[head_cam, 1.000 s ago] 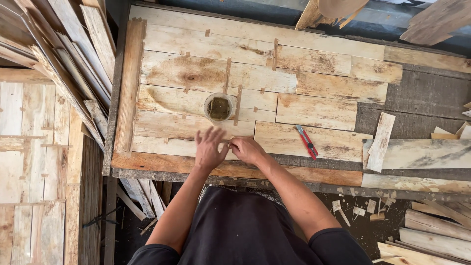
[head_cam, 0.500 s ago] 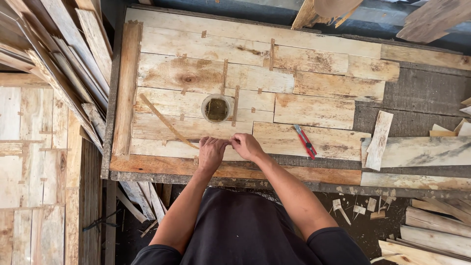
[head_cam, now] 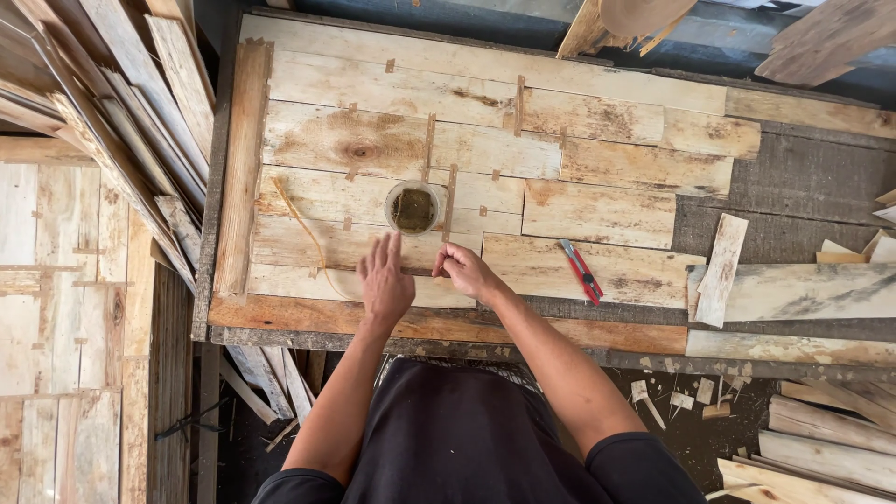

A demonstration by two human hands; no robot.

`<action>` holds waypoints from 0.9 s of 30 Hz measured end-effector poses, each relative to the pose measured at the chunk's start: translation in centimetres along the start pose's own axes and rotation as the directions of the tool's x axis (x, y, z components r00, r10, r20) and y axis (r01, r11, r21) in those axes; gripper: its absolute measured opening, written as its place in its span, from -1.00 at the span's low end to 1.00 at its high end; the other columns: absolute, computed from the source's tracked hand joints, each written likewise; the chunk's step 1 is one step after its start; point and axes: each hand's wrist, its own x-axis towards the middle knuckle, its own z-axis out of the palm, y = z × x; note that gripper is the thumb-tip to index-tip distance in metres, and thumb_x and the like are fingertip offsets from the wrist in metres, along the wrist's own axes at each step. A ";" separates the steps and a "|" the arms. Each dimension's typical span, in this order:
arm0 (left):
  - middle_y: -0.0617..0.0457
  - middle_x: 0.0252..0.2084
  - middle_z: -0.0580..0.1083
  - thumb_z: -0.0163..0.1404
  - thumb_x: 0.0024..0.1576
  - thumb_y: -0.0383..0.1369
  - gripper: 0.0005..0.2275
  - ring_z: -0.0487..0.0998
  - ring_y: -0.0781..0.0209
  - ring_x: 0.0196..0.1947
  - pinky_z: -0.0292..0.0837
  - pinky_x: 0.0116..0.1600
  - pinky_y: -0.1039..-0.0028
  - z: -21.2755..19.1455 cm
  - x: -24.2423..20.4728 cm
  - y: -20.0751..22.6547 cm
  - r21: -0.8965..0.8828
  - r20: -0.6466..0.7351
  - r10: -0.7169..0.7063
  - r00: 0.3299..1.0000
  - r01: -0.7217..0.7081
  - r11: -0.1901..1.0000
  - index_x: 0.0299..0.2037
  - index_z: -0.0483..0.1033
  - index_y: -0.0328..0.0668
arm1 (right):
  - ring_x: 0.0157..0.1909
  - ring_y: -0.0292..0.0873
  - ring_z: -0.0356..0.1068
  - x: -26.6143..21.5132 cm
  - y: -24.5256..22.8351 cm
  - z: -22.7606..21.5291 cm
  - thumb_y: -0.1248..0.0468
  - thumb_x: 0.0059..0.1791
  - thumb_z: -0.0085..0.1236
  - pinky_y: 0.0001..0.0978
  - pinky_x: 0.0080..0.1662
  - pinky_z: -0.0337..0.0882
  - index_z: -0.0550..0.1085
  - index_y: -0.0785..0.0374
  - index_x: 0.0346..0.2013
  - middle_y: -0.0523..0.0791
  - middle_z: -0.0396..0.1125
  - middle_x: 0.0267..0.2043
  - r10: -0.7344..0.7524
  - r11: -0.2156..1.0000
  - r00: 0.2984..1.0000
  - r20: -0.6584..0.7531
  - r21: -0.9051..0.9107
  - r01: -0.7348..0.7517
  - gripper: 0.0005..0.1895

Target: Applying glue and trimming thin wood veneer pieces to assemble a patterned wooden board.

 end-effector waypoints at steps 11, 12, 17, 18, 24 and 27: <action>-0.19 -0.16 0.54 -0.31 0.43 -0.11 -0.54 0.54 0.11 -0.11 0.46 0.04 0.36 3.6 -1.4 1.7 -0.682 0.663 -0.120 0.739 0.662 0.309 0.19 0.47 -0.39 | -0.17 -0.15 0.37 1.7 -2.9 -0.8 0.38 0.13 -0.32 -0.18 0.01 0.49 0.30 0.18 -0.36 -0.10 0.29 -0.27 -0.044 0.809 0.998 -0.050 0.585 0.065 -0.77; -0.16 -0.20 0.54 -0.28 0.42 -0.09 -0.53 0.52 0.14 -0.15 0.46 0.01 0.35 3.7 -1.5 1.6 -0.667 0.683 -0.095 0.724 0.671 0.324 0.16 0.50 -0.39 | -0.14 -0.12 0.40 1.8 -3.0 -1.1 0.36 0.14 -0.33 -0.16 0.01 0.51 0.31 0.18 -0.37 -0.08 0.31 -0.26 -0.021 0.790 0.998 -0.059 0.611 0.053 -0.76; 0.07 -0.08 0.46 -0.13 0.33 -0.15 -0.61 0.47 0.34 -0.10 0.45 0.00 0.45 1.2 -0.2 2.5 -0.764 0.616 -0.026 0.787 0.605 0.224 0.22 0.34 -0.29 | -0.08 -0.06 0.42 1.9 -2.8 -1.7 0.38 0.14 -0.33 -0.23 -0.06 0.48 0.29 0.18 -0.35 -0.07 0.32 -0.22 -0.046 0.680 0.999 0.029 0.733 0.010 -0.77; 0.12 -0.09 0.46 -0.12 0.34 -0.16 -0.63 0.45 0.39 -0.12 0.43 -0.02 0.48 1.6 -0.3 2.4 -0.767 0.624 0.005 0.781 0.612 0.191 0.20 0.36 -0.27 | -0.09 -0.05 0.43 1.8 -3.0 -1.6 0.38 0.14 -0.33 -0.24 -0.09 0.48 0.28 0.18 -0.37 -0.06 0.32 -0.22 -0.027 0.655 0.998 0.050 0.756 -0.020 -0.77; 0.17 -0.34 0.53 -0.09 0.38 -0.19 -0.70 0.47 0.41 -0.28 0.39 -0.09 0.56 4.5 -1.3 0.6 -0.693 0.721 0.052 0.691 0.716 0.088 -0.12 0.61 -0.26 | -0.07 -0.04 0.46 3.5 -1.8 -1.9 0.39 0.15 -0.31 -0.24 0.00 0.54 0.30 0.21 -0.33 -0.05 0.36 -0.20 -0.062 0.634 0.998 0.000 0.772 0.040 -0.78; 0.17 -0.38 0.49 -0.06 0.38 -0.26 -0.77 0.41 0.40 -0.33 0.33 -0.17 0.55 5.6 -1.7 -0.6 -0.709 0.705 0.008 0.709 0.705 0.015 -0.13 0.60 -0.23 | -0.11 -0.11 0.46 2.3 -6.8 -1.1 0.35 0.11 -0.32 -0.32 -0.01 0.55 0.43 0.21 -0.09 -0.03 0.42 -0.19 0.062 0.726 0.992 -0.106 0.688 0.028 -0.72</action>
